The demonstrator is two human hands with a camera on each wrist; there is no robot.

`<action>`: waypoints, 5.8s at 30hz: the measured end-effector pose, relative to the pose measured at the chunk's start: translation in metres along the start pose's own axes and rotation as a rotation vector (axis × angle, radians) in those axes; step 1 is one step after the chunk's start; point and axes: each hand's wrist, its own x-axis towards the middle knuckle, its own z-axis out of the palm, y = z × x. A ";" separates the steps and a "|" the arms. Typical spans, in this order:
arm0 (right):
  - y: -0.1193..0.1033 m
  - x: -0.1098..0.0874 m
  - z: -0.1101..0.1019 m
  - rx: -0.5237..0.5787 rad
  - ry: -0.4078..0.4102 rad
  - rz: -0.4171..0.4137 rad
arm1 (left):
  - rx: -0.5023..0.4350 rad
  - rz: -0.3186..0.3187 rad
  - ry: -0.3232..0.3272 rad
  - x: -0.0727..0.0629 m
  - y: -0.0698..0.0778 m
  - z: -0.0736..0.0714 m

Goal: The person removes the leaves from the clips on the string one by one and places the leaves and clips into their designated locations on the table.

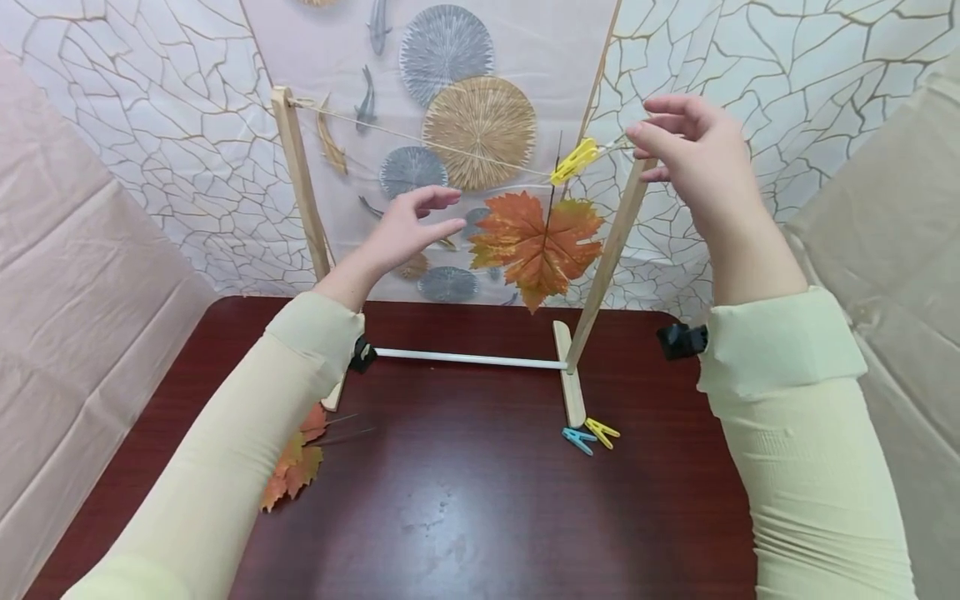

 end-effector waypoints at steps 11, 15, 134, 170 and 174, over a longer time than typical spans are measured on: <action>-0.002 0.019 0.030 -0.405 -0.080 0.150 | 0.016 0.041 -0.039 0.032 0.037 0.039; -0.002 0.024 0.039 -0.535 -0.081 0.189 | 0.026 0.053 -0.040 0.040 0.049 0.051; 0.180 -0.091 -0.074 -0.698 0.048 0.175 | 0.394 0.023 -0.064 -0.147 -0.101 -0.080; 0.342 -0.146 -0.077 -0.712 0.079 0.578 | 0.548 -0.226 -0.260 -0.250 -0.226 -0.049; 0.345 -0.150 -0.075 -0.715 0.078 0.581 | 0.606 -0.214 -0.229 -0.255 -0.229 -0.044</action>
